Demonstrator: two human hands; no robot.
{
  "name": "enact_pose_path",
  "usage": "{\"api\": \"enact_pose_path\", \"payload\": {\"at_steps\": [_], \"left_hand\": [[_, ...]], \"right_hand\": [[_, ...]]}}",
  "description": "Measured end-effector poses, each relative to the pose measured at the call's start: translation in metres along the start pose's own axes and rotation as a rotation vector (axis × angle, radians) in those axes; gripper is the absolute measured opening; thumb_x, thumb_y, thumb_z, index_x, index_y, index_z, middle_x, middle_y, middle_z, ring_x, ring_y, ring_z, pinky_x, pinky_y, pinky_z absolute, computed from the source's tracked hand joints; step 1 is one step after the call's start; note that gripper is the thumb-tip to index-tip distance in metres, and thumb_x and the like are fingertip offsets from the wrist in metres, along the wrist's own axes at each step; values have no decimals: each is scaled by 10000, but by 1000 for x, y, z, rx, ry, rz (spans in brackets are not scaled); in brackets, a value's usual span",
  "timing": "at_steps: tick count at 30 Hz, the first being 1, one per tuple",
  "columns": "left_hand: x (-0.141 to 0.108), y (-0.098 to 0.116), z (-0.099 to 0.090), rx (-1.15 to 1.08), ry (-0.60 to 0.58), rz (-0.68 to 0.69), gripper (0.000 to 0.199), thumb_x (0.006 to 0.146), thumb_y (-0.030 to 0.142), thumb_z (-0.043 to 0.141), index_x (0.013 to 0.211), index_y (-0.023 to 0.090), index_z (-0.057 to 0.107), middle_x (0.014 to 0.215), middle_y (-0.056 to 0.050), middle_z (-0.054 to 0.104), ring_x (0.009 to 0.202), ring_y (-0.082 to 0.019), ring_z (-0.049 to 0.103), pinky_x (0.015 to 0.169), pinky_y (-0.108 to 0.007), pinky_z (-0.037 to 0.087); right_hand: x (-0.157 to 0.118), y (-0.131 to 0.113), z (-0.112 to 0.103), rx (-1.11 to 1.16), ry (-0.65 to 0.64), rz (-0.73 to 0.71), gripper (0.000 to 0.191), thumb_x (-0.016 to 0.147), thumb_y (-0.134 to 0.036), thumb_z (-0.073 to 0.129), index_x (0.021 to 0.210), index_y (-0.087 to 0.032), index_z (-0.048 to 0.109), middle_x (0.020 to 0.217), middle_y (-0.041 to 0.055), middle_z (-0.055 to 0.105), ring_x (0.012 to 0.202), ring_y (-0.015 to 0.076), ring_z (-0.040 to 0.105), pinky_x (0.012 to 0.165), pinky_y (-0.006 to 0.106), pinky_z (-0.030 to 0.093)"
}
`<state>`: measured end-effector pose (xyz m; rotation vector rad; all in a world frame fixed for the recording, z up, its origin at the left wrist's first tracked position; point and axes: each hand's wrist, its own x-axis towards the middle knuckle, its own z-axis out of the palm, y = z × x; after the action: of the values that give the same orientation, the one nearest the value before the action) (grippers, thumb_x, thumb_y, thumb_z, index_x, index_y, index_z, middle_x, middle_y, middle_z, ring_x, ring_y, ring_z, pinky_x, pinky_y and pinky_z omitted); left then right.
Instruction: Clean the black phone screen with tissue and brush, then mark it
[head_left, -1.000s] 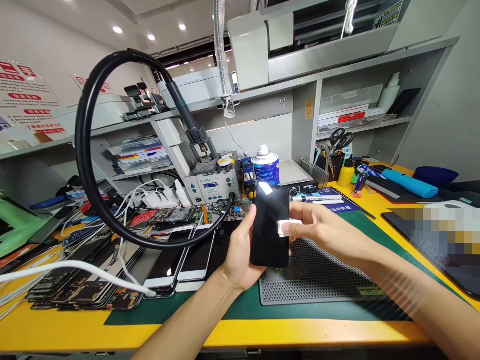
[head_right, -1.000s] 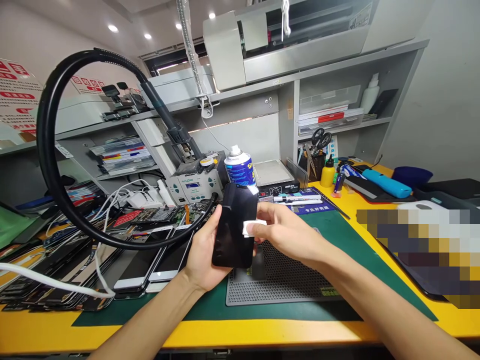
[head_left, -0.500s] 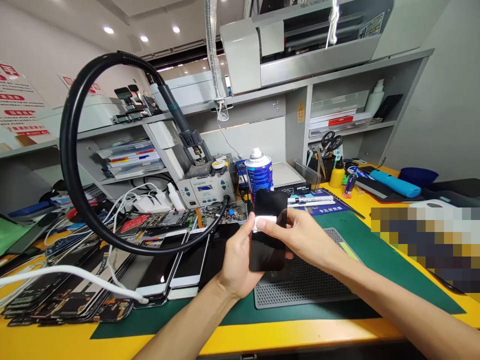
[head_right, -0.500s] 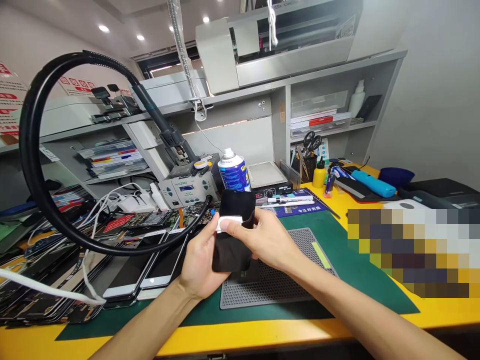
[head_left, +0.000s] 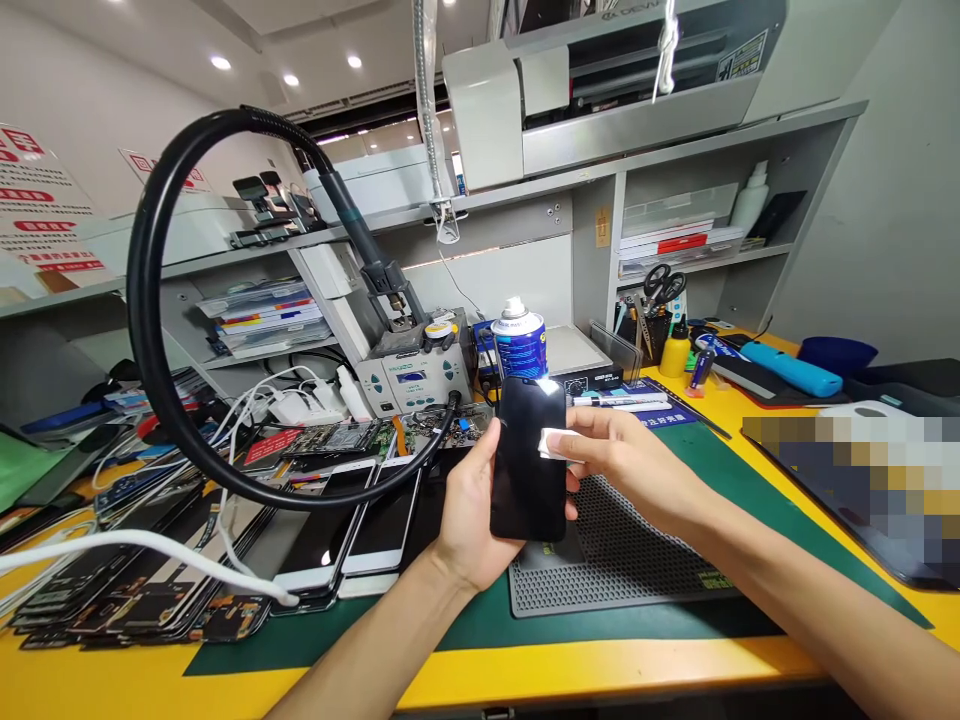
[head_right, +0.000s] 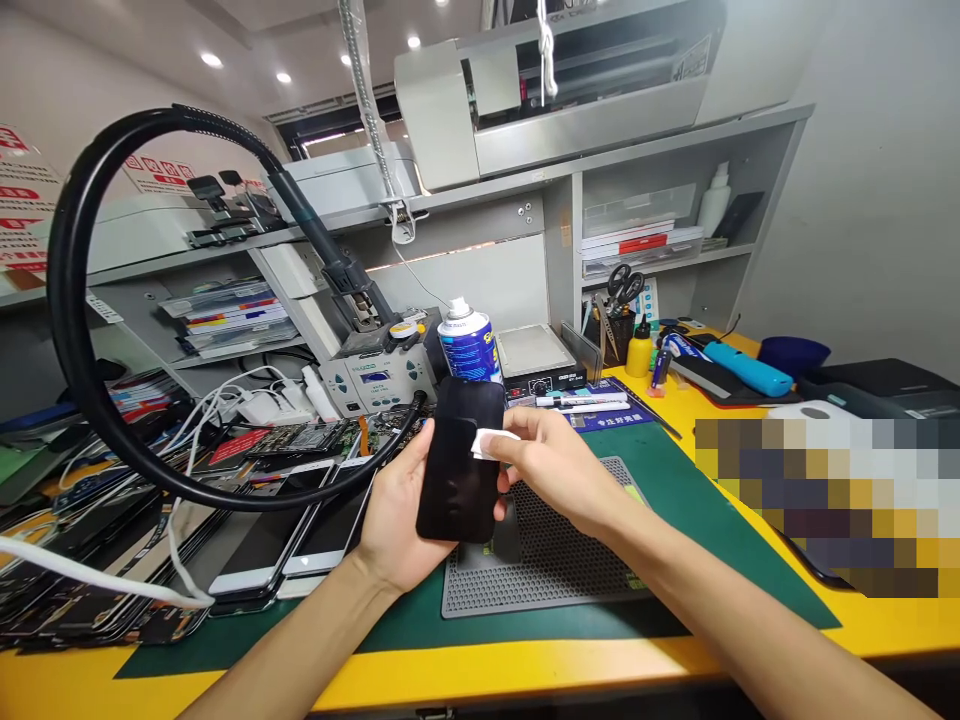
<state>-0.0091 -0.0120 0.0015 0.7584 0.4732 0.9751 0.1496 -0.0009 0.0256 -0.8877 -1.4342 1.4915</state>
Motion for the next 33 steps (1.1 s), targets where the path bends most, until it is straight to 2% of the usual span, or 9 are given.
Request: {"api": "enact_pose_path", "payload": {"at_steps": [2,5,9,12,16,22,25,28,33], "left_hand": [[0,-3,-1,23,-23,-14,617,964,556,328,1102,67,677,878,-169,709,752,-257,680,745,-392,520],[-2,-7,-1,42,-64,-34,600,972,548,319,1146,95,674,853,-147,716,664,-226,674,661,-342,508],[-3,-9,0,44,-53,-34,567,968,544,351,1132,115,684,811,-121,714,605,-200,653,616,-309,483],[-3,-6,3,12,-28,-47,574,964,546,355,1061,100,703,808,-123,707,607,-193,641,640,-324,501],[-2,1,3,-41,-14,-41,584,969,535,336,1037,83,699,880,-141,703,665,-201,655,647,-326,517],[-1,5,0,-17,-2,-48,646,965,565,295,1048,59,686,816,-154,704,642,-237,680,671,-355,524],[-1,3,1,8,19,-29,629,966,554,305,1068,64,684,860,-162,709,666,-237,677,678,-361,526],[-3,-1,2,61,17,-17,629,964,554,310,1056,63,691,917,-168,701,686,-236,663,690,-380,522],[-4,-9,1,152,27,-39,621,952,570,327,1022,73,691,819,-147,686,684,-226,638,703,-361,494]], "right_hand": [[0,4,2,-38,38,-9,298,800,-422,702,714,-172,563,552,-37,531,435,116,517,397,258,483],[1,9,6,-141,97,16,392,787,-534,698,696,-175,567,479,-47,501,354,117,499,309,234,420],[1,11,9,-166,176,33,443,741,-595,719,681,-182,573,439,-53,481,321,122,493,267,225,392],[1,10,8,-95,121,3,417,778,-582,687,706,-186,576,475,-46,504,343,131,496,290,258,441],[0,6,4,13,25,-42,328,840,-450,666,702,-181,538,512,-35,532,393,121,513,364,243,435],[0,5,-3,107,-55,-31,230,883,-332,612,735,-168,549,572,-21,559,477,131,573,484,268,479],[0,7,-3,98,-21,-27,247,872,-335,628,710,-174,534,550,-30,544,456,133,568,468,268,477],[1,9,1,52,35,-19,296,867,-415,642,714,-183,540,524,-32,539,406,136,542,386,257,446],[2,11,9,-35,138,32,405,775,-562,712,696,-186,584,460,-39,505,336,126,464,280,254,407]]}}
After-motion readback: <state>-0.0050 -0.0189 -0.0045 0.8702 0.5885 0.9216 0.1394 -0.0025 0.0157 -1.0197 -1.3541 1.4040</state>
